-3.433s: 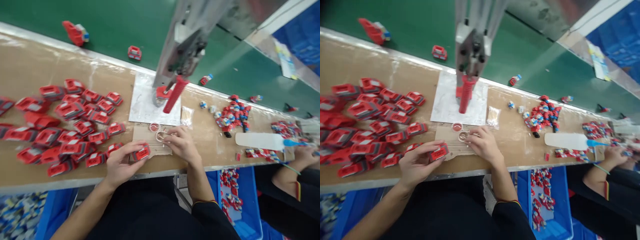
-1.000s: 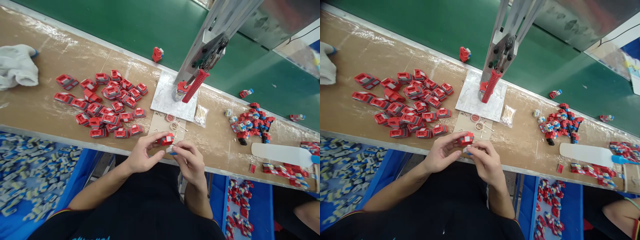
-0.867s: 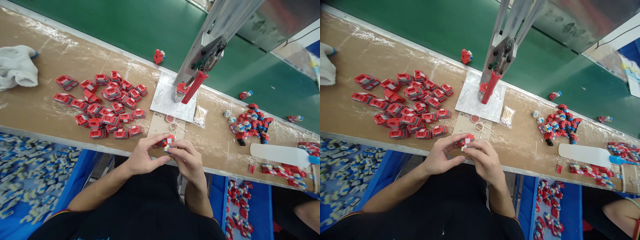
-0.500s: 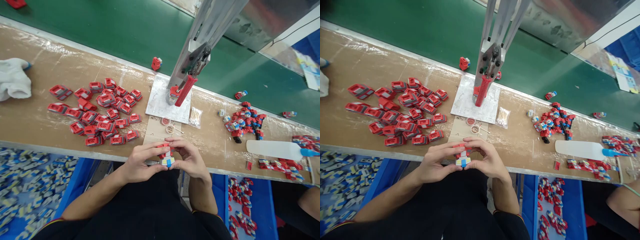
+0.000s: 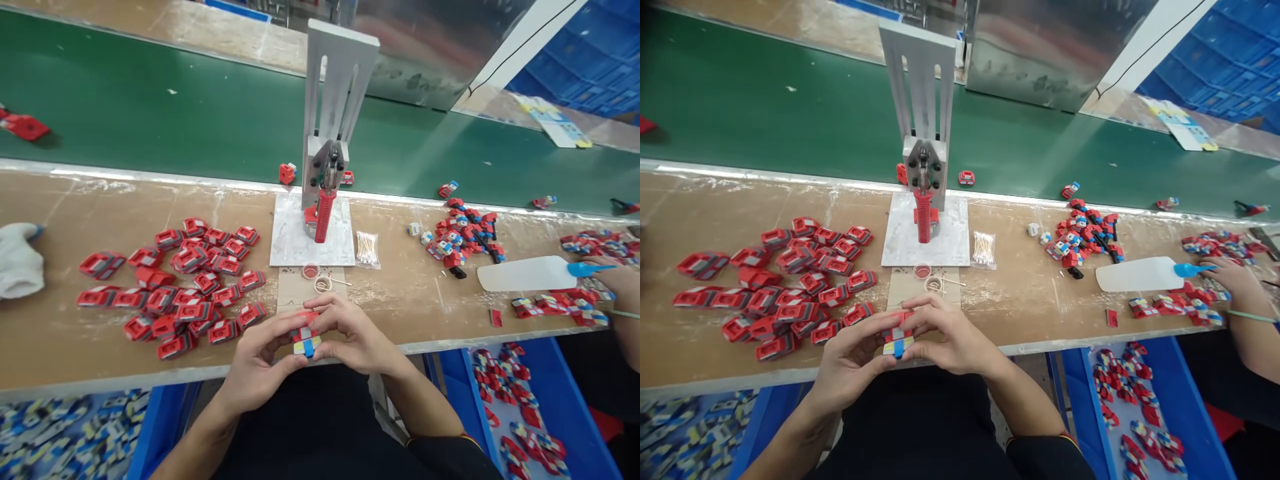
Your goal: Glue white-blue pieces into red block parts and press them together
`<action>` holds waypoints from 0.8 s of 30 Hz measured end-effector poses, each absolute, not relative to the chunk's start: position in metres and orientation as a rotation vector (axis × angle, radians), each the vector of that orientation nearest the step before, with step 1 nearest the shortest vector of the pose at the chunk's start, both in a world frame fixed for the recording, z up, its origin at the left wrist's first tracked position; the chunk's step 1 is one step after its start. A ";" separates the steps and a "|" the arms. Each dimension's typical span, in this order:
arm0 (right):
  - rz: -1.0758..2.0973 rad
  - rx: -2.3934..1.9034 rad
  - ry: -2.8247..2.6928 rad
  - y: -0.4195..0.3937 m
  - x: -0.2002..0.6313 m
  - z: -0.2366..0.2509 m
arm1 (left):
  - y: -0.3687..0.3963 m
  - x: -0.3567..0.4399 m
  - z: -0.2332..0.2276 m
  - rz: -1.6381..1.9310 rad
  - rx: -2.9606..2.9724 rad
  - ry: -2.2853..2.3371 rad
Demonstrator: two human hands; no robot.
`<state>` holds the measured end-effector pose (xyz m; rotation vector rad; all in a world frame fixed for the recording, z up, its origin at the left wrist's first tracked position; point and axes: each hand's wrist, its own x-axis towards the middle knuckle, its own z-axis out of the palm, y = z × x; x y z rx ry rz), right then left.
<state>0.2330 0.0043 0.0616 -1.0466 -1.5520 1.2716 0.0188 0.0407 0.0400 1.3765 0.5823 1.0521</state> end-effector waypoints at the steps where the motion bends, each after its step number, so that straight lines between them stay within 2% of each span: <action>1: 1.203 -1.052 -1.607 0.003 0.232 0.060 | 0.041 0.020 0.040 1.057 1.382 0.586; 8: 1.076 -1.014 -1.783 0.017 0.255 0.050 | 0.038 0.024 0.023 1.065 1.226 0.678; 11: 0.839 -1.240 -1.725 0.087 0.310 0.048 | 0.046 0.019 0.016 1.129 0.874 0.771; 14: 0.425 -1.814 -1.458 0.189 0.366 0.048 | 0.059 0.008 0.014 1.239 0.548 0.827; 18: 0.449 -1.883 -1.474 0.285 0.391 0.047 | 0.066 -0.006 0.021 1.287 0.308 0.886; 21: 0.470 -1.879 -1.473 0.296 0.390 0.045 | 0.065 -0.011 0.027 1.312 0.162 0.838; 24: 0.453 -1.827 -1.454 0.259 0.396 0.052 | 0.066 -0.014 0.030 1.317 0.052 0.764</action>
